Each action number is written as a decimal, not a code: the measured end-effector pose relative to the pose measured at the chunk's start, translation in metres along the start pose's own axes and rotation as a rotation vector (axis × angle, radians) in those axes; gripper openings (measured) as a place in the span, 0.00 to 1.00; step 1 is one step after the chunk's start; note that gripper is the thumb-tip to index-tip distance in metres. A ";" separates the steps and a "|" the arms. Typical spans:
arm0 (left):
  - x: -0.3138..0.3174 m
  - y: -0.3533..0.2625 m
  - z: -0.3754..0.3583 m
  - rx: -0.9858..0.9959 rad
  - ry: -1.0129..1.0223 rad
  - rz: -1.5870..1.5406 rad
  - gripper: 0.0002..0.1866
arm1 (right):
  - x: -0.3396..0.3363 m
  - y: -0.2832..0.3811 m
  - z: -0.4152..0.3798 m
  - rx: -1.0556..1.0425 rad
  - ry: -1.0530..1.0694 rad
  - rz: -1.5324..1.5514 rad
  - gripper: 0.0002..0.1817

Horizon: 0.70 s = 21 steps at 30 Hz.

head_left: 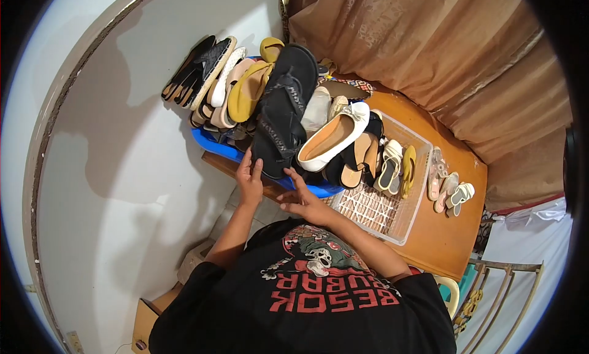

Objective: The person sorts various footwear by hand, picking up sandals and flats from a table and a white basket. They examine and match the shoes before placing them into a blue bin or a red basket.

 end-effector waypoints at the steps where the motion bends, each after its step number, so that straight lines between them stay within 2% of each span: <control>1: 0.000 0.000 0.001 0.001 0.011 -0.031 0.27 | 0.002 0.007 0.000 -0.028 0.016 -0.052 0.51; 6: 0.004 -0.013 -0.004 0.000 0.075 -0.171 0.26 | -0.001 0.001 0.006 -0.023 0.029 -0.030 0.53; 15: -0.001 -0.054 -0.022 0.097 0.110 -0.297 0.22 | 0.019 0.037 0.008 -0.154 0.118 -0.075 0.51; 17: -0.001 -0.067 -0.026 0.115 0.195 -0.366 0.21 | 0.024 0.054 0.007 -0.217 0.164 -0.346 0.53; 18: -0.004 -0.069 -0.028 0.115 0.194 -0.364 0.21 | 0.028 0.065 0.005 -0.217 0.164 -0.344 0.53; 20: -0.003 -0.074 -0.034 0.122 0.286 -0.403 0.21 | 0.029 0.090 0.005 -0.200 0.119 -0.733 0.55; 21: -0.003 -0.075 -0.037 0.123 0.288 -0.400 0.21 | 0.031 0.093 0.005 -0.203 0.117 -0.732 0.55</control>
Point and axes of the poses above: each hand's wrist, its own z-axis towards the middle knuckle, its own x-axis out of the palm, y = z × x, the point moved 8 cm from there along z, towards the middle knuckle, and after that the axes turned 15 degrees about -x, right-handed, at the moved point
